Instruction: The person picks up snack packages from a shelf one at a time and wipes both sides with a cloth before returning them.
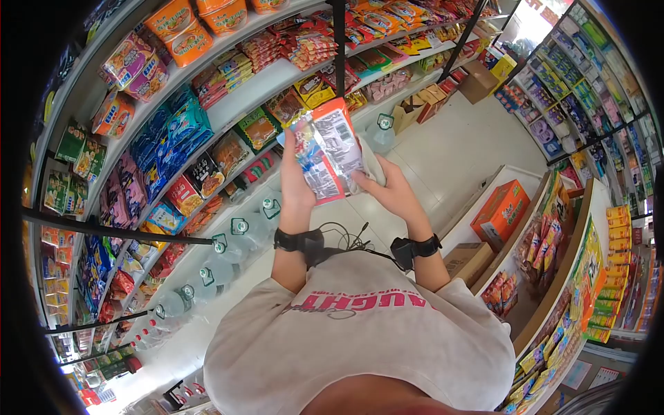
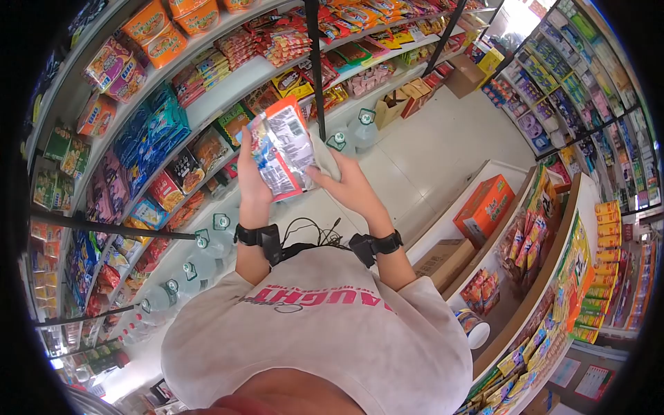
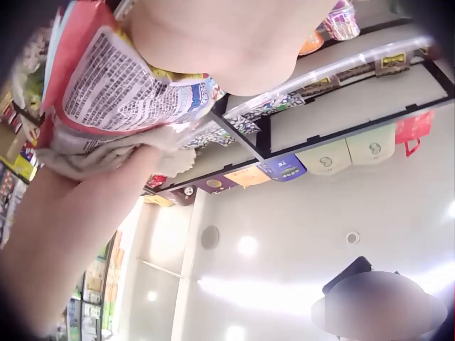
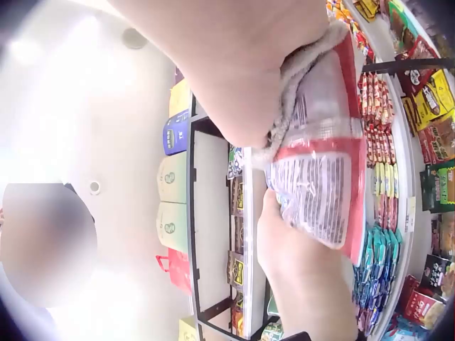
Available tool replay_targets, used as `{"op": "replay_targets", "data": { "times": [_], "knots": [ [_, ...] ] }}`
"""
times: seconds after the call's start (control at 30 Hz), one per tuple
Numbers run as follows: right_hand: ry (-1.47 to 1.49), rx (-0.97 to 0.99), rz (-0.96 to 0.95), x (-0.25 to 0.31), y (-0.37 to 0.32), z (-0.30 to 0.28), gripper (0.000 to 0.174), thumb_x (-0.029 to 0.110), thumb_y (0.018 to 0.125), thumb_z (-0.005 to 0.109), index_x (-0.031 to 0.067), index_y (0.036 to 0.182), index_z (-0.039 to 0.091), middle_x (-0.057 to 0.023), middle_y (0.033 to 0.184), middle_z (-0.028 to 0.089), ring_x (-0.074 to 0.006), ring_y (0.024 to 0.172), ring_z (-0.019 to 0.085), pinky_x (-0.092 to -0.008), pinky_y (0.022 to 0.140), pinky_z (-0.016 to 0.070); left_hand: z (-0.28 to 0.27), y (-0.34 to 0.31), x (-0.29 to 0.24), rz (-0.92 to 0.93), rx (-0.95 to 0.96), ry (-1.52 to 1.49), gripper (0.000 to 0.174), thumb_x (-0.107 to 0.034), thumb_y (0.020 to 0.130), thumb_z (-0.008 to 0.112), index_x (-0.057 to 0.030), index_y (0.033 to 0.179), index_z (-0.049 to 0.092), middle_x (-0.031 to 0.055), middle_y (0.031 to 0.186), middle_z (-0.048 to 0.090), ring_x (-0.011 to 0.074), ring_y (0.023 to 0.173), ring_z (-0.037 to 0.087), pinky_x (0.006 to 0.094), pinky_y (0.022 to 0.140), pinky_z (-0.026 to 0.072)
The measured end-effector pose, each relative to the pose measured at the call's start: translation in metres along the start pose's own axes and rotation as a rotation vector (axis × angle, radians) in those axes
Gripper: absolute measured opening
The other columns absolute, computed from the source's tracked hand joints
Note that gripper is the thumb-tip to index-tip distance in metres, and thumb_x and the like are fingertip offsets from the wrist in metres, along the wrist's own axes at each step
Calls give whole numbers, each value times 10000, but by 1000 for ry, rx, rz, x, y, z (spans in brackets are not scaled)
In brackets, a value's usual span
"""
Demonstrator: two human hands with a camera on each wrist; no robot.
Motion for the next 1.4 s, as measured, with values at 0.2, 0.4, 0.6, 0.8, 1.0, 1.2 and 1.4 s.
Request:
{"op": "replay_targets", "data": {
  "times": [0.2, 0.4, 0.6, 0.8, 1.0, 1.2, 1.4],
  "knots": [
    [185, -75, 190, -4, -7, -4, 326, 208, 954, 670, -36, 1167, 627, -26, 930, 680, -91, 833, 608, -271, 750, 505, -4, -12, 3, 163, -8, 444, 413, -90, 921, 700, 4, 1293, 548, 93, 1185, 671, 174, 1035, 666, 353, 931, 528],
    [75, -386, 71, -34, -2, -25, 368, 312, 979, 644, -9, 1160, 641, -23, 924, 677, -103, 804, 613, -269, 720, 498, -8, -13, -1, 137, 30, 376, 362, -53, 907, 704, 16, 1238, 577, 90, 1156, 682, 162, 1011, 677, 324, 889, 543],
    [329, -334, 333, 3, 21, -28, 368, 338, 959, 666, -12, 1070, 656, 2, 829, 658, -82, 674, 575, -254, 578, 446, -5, -13, 9, 13, 105, 475, 405, -39, 905, 703, 16, 1280, 560, 88, 1180, 674, 162, 1048, 662, 316, 916, 528],
    [174, -263, 200, -28, 38, -26, 327, 276, 894, 731, -41, 952, 676, 2, 782, 655, -62, 653, 566, -240, 536, 422, -17, -20, 20, -95, 91, 470, 413, -47, 907, 701, 30, 1284, 551, 112, 1197, 670, 179, 1047, 674, 329, 907, 543],
    [176, -282, 48, -17, 48, -18, 295, 205, 883, 723, -57, 1010, 674, -48, 855, 703, -83, 750, 624, -265, 650, 500, -14, -22, 12, -99, 41, 390, 367, -32, 910, 680, 32, 1251, 560, 121, 1179, 673, 192, 1011, 692, 332, 875, 563],
    [129, -304, 56, -15, 47, -11, 288, 201, 887, 711, -44, 1033, 672, -71, 881, 715, -97, 788, 635, -285, 689, 505, -26, -17, 8, -152, 52, 321, 429, -24, 910, 668, 45, 1306, 519, 145, 1226, 655, 221, 1054, 686, 353, 920, 558],
    [-93, -456, -64, -11, 47, -11, 299, 197, 941, 621, -44, 1117, 637, -179, 981, 710, -266, 864, 675, -354, 778, 511, -38, -12, 6, -143, -3, 210, 383, -137, 979, 598, 19, 1321, 520, 125, 1236, 652, 230, 1090, 669, 365, 950, 541]
  ]
}}
Point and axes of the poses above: each hand's wrist, its own y-axis towards the middle knuckle, its own z-axis out of the palm, x = y × z, the point moved 3 cm from there along y, towards the middle knuckle
